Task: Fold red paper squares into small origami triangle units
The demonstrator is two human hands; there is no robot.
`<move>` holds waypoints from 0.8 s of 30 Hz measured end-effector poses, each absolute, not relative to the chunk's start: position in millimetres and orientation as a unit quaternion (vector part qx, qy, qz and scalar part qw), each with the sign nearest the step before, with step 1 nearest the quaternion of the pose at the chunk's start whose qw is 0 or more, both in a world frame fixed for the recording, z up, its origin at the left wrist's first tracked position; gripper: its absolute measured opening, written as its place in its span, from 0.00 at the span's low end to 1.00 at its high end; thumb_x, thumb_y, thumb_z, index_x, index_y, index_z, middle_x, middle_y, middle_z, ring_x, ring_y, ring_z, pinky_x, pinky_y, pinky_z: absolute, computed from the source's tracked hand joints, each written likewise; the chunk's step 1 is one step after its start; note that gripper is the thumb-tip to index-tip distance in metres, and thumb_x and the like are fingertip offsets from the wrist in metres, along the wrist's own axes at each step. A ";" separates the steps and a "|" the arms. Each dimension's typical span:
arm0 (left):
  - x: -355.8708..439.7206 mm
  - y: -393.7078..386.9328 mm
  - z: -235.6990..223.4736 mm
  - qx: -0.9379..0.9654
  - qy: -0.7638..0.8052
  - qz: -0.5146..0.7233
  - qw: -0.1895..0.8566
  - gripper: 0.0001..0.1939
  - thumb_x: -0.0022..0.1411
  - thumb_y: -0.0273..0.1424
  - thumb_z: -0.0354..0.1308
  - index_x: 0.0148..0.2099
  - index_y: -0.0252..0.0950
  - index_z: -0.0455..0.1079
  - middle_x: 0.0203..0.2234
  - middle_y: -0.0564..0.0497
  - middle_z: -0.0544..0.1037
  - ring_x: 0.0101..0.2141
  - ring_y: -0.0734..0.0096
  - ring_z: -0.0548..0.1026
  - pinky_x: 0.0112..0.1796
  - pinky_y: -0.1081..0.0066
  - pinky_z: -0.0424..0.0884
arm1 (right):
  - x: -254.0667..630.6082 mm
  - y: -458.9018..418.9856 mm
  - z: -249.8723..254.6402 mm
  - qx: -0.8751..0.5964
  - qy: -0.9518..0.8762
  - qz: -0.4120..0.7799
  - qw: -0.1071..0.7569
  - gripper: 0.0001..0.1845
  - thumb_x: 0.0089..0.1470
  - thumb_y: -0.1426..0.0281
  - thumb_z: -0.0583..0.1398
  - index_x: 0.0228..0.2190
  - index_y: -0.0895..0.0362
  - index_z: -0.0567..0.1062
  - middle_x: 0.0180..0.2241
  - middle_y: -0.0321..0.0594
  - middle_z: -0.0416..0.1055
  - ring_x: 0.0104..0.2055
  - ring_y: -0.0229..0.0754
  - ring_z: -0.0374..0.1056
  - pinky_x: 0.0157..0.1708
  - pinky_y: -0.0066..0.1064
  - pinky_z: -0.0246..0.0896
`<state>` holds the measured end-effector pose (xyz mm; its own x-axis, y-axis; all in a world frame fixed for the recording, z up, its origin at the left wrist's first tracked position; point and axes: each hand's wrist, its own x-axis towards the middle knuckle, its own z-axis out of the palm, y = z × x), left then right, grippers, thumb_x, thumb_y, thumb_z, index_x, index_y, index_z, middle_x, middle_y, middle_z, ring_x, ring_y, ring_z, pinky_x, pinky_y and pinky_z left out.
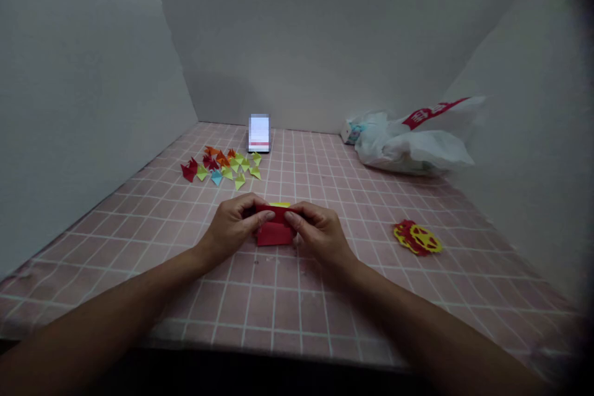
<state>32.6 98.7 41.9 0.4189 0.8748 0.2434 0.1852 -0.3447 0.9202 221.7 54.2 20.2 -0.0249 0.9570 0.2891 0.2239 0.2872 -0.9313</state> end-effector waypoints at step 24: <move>32.3 99.6 36.8 0.720 0.362 0.339 0.484 0.11 0.61 0.36 0.60 0.32 0.33 0.71 0.19 0.57 0.70 0.22 0.77 0.66 0.26 0.75 0.62 | 217.5 52.0 20.9 -0.466 -0.576 0.419 0.524 0.10 0.57 0.63 0.62 0.28 0.57 0.77 0.25 0.35 0.70 0.27 0.35 0.64 0.26 0.27 0.58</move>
<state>32.3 99.6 36.8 0.5068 0.8509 0.1381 0.1934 -0.2683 0.9437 217.5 52.0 20.9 -0.0154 0.9769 0.2133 0.0977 0.2137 -0.9720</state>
